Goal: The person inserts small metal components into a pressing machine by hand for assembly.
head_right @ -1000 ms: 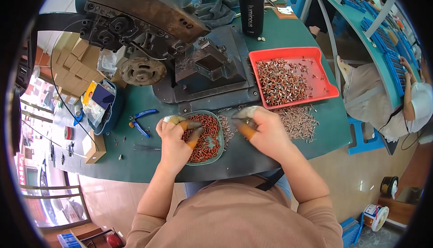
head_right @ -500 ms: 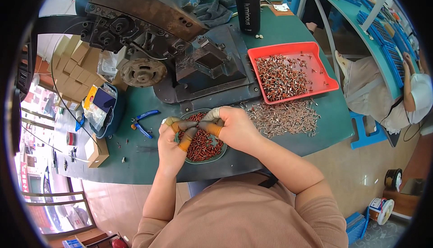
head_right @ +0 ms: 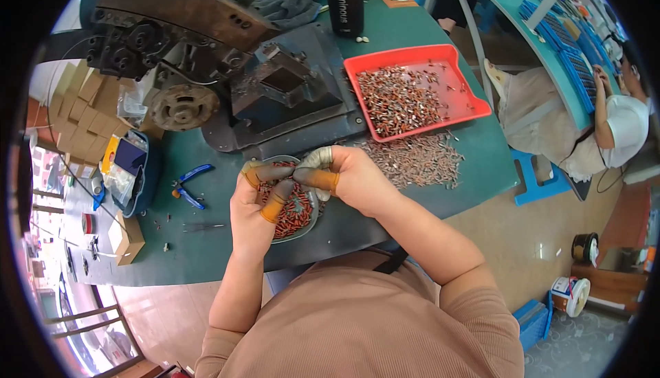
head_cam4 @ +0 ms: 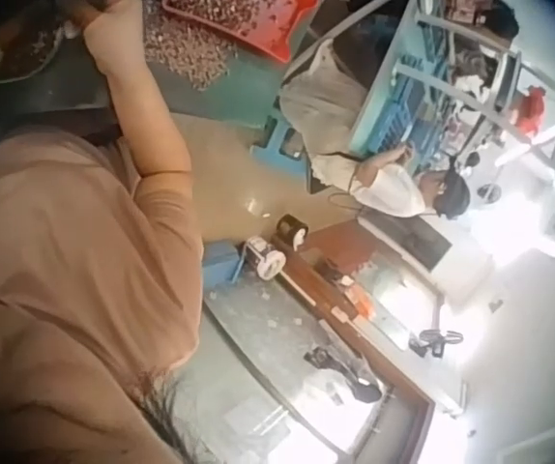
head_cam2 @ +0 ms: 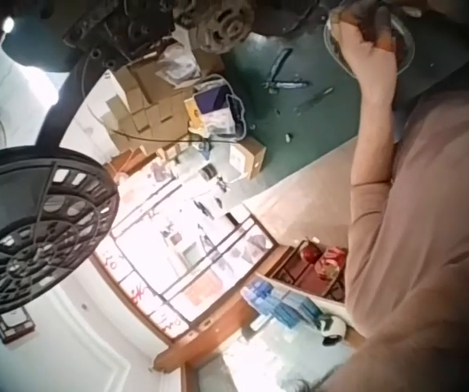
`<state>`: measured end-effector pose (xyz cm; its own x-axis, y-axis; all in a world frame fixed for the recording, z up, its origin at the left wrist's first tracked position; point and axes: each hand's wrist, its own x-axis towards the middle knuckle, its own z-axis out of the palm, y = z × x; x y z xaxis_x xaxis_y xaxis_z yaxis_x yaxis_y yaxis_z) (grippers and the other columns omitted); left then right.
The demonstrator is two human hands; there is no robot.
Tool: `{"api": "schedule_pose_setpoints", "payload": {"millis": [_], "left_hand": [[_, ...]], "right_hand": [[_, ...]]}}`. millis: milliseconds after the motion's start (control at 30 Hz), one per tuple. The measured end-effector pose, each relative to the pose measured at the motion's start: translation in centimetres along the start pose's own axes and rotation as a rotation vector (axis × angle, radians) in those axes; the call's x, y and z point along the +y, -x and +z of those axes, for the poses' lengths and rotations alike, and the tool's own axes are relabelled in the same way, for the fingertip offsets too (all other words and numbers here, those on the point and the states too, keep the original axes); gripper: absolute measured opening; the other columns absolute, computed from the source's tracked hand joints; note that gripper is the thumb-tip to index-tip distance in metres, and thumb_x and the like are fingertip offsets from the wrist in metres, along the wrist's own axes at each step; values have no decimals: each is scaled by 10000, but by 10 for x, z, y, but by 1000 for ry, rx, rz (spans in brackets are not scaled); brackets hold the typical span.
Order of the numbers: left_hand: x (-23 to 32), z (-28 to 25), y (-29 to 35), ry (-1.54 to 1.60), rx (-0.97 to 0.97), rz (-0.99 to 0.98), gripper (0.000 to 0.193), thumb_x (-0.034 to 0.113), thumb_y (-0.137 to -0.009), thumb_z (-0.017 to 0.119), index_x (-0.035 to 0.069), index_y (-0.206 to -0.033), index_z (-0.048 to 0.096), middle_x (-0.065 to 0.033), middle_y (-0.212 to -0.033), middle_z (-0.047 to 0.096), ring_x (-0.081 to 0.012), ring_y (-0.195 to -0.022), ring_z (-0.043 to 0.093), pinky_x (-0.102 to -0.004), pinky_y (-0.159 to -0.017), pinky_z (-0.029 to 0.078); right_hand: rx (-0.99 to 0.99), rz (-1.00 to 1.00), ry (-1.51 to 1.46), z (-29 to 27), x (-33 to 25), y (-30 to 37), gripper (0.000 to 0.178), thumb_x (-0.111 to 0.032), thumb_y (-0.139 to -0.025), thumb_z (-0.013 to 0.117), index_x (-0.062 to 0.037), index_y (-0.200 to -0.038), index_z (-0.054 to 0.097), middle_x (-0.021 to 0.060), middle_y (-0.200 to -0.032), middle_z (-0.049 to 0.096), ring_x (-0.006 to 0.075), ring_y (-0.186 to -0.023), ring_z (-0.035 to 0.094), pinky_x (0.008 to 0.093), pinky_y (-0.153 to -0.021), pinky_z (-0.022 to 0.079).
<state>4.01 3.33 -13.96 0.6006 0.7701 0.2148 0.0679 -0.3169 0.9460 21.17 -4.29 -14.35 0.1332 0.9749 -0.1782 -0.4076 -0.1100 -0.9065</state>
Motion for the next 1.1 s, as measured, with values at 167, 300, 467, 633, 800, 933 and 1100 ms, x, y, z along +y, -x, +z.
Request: {"api": "schedule_pose_setpoints", "payload": {"millis": [167, 300, 467, 633, 800, 933, 1100], "left_hand": [[19, 24, -6, 89, 64, 7, 199, 64, -767, 763, 81, -946, 680, -45, -966, 596, -228, -971, 530, -323, -863, 429], [20, 21, -2, -169, -11, 163, 228, 55, -726, 786, 85, -923, 675, -47, -940, 585, -229, -937, 525, -326, -836, 420], [20, 11, 14, -96, 35, 42, 214, 16, -706, 784, 73, -864, 651, -43, -927, 579, -223, -924, 526, -320, -837, 413], [13, 10, 20, 116, 39, -84, 193, 8, -731, 769, 64, -870, 647, -35, -920, 586, -199, -924, 535, -302, -851, 419], [10, 5, 24, 70, 2, -58, 182, 2, -746, 760, 58, -880, 651, -36, -914, 593, -187, -904, 543, -287, -837, 426], [9, 2, 27, 34, 5, -83, 185, -5, -748, 756, 60, -891, 658, -33, -911, 594, -181, -894, 548, -284, -831, 428], [3, 3, 29, 59, -11, -103, 187, -12, -748, 751, 63, -895, 662, -35, -912, 595, -179, -895, 549, -285, -829, 429]], "right_hand": [[-6, -92, 62, -13, -22, 21, 64, -67, -873, 693, -36, -928, 683, -16, -775, 639, 54, -633, 537, 215, -554, 426], [11, -8, 142, -22, -26, 39, 68, -44, -837, 712, -29, -863, 652, 5, -775, 626, 85, -656, 572, 235, -566, 448], [85, -495, 1051, -56, -20, 55, 144, -42, -753, 743, -72, -881, 686, 57, -835, 648, 199, -752, 627, 303, -654, 506], [82, -523, 1533, -50, -7, 54, 206, -127, -711, 756, -130, -908, 694, 47, -827, 577, 261, -773, 604, 359, -671, 517], [102, -465, 1500, -47, -2, 53, 185, -132, -715, 760, -108, -878, 675, 55, -836, 582, 270, -784, 605, 373, -675, 515], [191, -440, 1324, -54, -2, 65, 197, -82, -708, 771, -93, -885, 686, 68, -843, 620, 277, -794, 621, 354, -685, 517], [232, -435, 1338, -48, 5, 70, 204, -80, -711, 775, -109, -907, 722, 66, -848, 636, 264, -781, 624, 344, -666, 516]]}}
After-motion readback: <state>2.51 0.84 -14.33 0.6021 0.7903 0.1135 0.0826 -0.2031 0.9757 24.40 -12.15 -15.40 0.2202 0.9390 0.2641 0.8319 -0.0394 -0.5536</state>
